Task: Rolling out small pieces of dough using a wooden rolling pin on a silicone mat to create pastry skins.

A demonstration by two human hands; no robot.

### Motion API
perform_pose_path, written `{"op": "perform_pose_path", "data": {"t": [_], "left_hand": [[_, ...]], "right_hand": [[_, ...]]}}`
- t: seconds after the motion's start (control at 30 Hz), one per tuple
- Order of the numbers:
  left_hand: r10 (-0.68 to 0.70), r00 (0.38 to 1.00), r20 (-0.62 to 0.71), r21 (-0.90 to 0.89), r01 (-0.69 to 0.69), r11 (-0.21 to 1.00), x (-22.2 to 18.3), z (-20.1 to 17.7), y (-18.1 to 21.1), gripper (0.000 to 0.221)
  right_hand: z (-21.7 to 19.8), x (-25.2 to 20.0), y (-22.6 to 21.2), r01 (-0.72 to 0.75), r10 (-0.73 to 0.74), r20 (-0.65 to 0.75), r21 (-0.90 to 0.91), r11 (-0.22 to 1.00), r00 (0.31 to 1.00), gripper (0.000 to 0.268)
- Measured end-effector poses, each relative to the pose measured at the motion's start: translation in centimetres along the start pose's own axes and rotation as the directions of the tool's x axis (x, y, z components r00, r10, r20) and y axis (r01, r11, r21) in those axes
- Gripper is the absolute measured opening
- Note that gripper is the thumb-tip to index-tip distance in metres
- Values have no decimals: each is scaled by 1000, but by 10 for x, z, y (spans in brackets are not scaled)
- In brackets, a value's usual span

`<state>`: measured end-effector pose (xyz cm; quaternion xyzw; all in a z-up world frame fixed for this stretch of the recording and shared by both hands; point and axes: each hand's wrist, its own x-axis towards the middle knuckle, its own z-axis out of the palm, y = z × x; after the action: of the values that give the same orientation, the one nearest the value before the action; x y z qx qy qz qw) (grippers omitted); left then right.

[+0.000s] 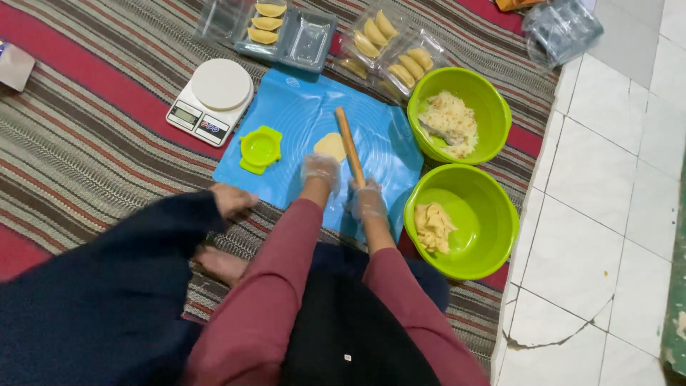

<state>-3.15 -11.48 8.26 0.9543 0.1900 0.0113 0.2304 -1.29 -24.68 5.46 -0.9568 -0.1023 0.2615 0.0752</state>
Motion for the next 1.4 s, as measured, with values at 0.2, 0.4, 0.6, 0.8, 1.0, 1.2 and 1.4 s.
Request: {"op": "perform_pose_path", "data": {"t": [0.2,0.4,0.6,0.8,1.0,1.2,1.4], "left_hand": [[-152,815,559,226,26,974,52,-22,42,53],[-194,722,664,131,142,981,59,-65,35,57],[-216,695,686,62,239,969,119,70,0,72],[-118,898,423,-181,211,961,176,167,-26,24],[-299,931,210,-147,333,931,165,181,4,25],[463,701,542,144,-620,771,68,-16,-93,57],[230,643,730,132,-464,876,61,18,-110,63]], "right_hand": [[142,125,95,-74,63,-180,-55,996,982,66],[139,112,105,44,-72,-148,-186,982,986,67],[87,109,52,-241,239,29,59,969,970,89],[66,114,13,-403,400,80,26,915,913,79],[-16,53,-59,-345,357,54,-162,925,933,60],[1,78,-39,-469,462,-82,-136,872,883,51],[56,132,18,-158,260,-403,269,950,878,17]]}}
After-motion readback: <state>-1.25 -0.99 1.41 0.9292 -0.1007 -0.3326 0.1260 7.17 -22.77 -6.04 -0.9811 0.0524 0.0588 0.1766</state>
